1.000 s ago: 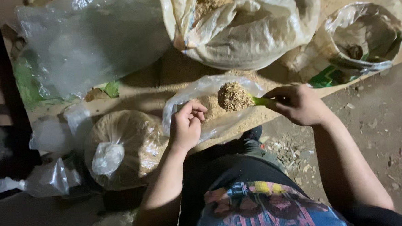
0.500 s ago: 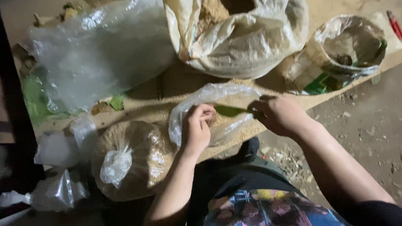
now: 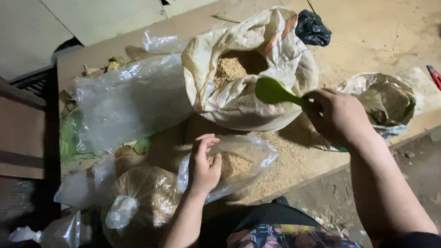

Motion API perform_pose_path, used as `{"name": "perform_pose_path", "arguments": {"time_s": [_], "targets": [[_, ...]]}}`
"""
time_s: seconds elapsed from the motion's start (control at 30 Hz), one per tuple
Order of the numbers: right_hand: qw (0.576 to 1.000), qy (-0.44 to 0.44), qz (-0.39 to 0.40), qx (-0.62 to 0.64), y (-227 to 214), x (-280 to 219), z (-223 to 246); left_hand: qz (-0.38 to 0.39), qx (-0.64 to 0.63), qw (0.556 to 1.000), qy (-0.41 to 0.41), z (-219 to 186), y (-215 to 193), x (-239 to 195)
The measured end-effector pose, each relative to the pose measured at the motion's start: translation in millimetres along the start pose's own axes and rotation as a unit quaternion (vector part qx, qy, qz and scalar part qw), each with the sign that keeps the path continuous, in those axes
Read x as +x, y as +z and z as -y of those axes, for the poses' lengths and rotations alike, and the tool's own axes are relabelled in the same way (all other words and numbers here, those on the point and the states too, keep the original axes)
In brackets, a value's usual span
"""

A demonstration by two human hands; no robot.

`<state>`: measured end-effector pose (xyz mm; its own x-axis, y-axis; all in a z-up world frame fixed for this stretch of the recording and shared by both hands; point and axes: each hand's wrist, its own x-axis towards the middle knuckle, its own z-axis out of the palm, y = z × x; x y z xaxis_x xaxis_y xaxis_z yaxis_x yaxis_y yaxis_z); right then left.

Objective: The person scoops grain from a large bag using a green plastic scoop and transfers it into a clear plastic bag.

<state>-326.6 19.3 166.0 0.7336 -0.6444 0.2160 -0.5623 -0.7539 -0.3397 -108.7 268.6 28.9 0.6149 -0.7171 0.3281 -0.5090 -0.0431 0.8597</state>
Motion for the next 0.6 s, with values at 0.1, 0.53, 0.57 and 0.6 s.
{"name": "perform_pose_path", "arguments": {"time_s": [0.1, 0.53, 0.57, 0.6], "targets": [[0.997, -0.039, -0.055, -0.022, 16.8, 42.4, -8.8, -0.004, -0.017, 1.000, -0.025, 2.9, 12.7, 17.6], [0.963, -0.130, 0.119, -0.205, 170.2, 201.0, -57.8, -0.022, 0.040, 0.998, -0.040, 9.6, 65.5, 108.3], [0.955, -0.100, 0.164, -0.227, 152.8, 198.1, -62.1, -0.023, 0.053, 0.997, -0.046, 6.8, 64.1, 117.2], [0.942, -0.067, 0.217, -0.248, 141.9, 190.0, -65.3, -0.020, 0.066, 0.996, -0.059, 5.0, 65.9, 120.0]]}}
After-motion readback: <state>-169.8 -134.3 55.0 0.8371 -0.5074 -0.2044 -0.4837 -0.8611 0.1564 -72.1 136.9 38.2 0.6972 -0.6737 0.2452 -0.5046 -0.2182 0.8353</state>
